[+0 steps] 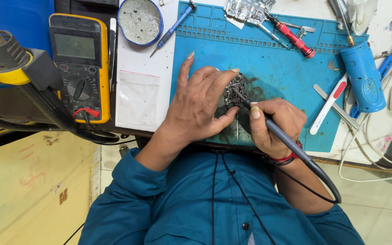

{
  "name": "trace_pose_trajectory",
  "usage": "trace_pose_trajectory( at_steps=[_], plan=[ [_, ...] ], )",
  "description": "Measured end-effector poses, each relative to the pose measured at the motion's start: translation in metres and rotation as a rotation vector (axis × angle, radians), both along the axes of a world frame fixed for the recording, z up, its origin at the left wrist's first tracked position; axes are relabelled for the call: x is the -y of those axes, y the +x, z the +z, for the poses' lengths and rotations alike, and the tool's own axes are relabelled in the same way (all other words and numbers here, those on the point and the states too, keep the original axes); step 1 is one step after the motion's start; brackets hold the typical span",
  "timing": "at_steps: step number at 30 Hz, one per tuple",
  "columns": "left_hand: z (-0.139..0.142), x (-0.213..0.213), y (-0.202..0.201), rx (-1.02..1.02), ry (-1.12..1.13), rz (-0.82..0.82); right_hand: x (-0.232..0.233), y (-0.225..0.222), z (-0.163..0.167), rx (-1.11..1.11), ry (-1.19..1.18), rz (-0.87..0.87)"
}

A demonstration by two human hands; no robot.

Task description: The person solders components on a small circuit board at an electronics repair workbench. They hold the board steady with one hand while applying a soldering iron to its contacts with the other, periodically dipping the iron in flux and repositioning the board to work on different sections.

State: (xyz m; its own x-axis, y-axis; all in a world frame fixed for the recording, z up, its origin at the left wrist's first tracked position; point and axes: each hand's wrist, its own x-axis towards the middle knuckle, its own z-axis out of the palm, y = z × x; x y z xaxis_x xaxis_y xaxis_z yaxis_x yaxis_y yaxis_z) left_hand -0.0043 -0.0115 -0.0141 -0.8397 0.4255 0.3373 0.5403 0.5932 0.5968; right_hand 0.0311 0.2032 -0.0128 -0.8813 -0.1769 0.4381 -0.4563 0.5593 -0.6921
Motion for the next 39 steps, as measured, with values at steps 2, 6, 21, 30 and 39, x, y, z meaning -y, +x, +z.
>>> trace_pose_trajectory(
  at_steps=[2,6,21,30,39],
  plan=[
    [-0.0003,0.0007,-0.0001,-0.002,0.0,0.001,-0.0001,-0.0001,-0.0002,0.01,-0.009,-0.012],
    [-0.0002,0.0008,0.0003,0.001,-0.004,0.001,0.0,-0.0005,-0.0017,-0.002,-0.002,-0.004],
    [-0.0022,-0.0008,0.0,0.005,-0.009,0.0,-0.0015,0.0,-0.0023,-0.012,-0.009,-0.016],
    [-0.0039,-0.0004,-0.0003,0.006,-0.012,0.001,-0.0004,0.0002,-0.0034,-0.007,0.007,-0.034],
    [-0.0037,-0.0004,-0.001,0.01,-0.006,0.0,-0.001,0.0001,-0.0036,-0.005,0.002,-0.027]
  ],
)
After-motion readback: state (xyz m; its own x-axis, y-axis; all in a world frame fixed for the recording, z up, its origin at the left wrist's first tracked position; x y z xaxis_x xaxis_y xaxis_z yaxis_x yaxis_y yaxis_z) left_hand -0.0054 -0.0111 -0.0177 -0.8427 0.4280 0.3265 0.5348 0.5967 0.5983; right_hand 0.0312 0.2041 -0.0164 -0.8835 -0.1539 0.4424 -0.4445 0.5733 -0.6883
